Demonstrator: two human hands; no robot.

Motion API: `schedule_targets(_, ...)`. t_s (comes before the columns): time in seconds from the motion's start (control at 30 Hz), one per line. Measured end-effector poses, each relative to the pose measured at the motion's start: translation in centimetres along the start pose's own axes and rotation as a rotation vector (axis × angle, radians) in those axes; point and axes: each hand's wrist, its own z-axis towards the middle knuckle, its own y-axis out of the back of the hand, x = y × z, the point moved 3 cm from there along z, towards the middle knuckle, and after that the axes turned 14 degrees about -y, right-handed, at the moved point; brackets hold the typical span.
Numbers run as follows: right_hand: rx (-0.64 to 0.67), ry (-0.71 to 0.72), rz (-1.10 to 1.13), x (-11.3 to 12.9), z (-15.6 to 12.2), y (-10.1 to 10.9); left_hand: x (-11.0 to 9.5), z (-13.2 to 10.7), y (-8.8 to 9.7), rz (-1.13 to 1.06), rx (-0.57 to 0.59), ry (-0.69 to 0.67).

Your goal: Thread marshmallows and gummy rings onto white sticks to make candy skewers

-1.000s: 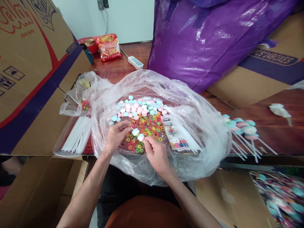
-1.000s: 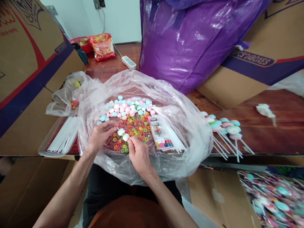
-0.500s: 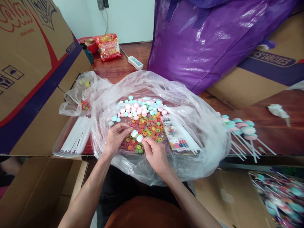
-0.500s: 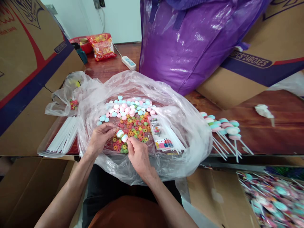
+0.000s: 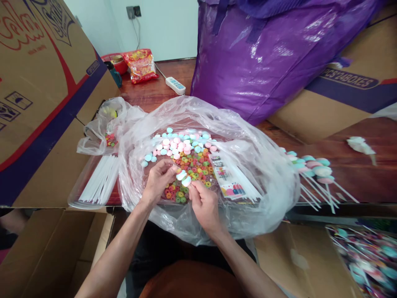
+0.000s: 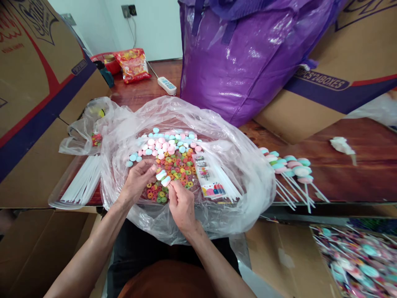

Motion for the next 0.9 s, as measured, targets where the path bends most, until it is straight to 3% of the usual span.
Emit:
schedule_targets(0.1, -0.023, -0.049, -0.003, -0.2, -0.1, 0.3, 0.2, 2.4, 0.0, 0.28, -0.051, -0.201)
schedule_targets(0.2, -0.025, -0.073, -0.011, -0.3, -0.2, 0.4, 0.5, 4.6, -0.4, 0.646, 0.026, -0.391)
schedule_targets(0.33, -0.02, -0.086, 0.006, -0.3, -0.3, 0.3, 1.1, 5.9, -0.8, 0.853, 0.104, -0.435)
schedule_targets(0.63, -0.022, -0.048, 0.008, -0.6, -0.3, 0.1, 0.7, 3.8, 2.3, 0.679, -0.144, -0.363)
schedule_targets(0.8, -0.008, -0.055, -0.007, -0.5, -0.3, 0.1, 0.7, 4.1, 4.2, 0.321, -0.233, -0.201)
schedule_targets(0.9, -0.008, -0.035, -0.017, -0.4, -0.3, 0.1, 0.3, 4.1, 5.1, 0.167, -0.274, -0.181)
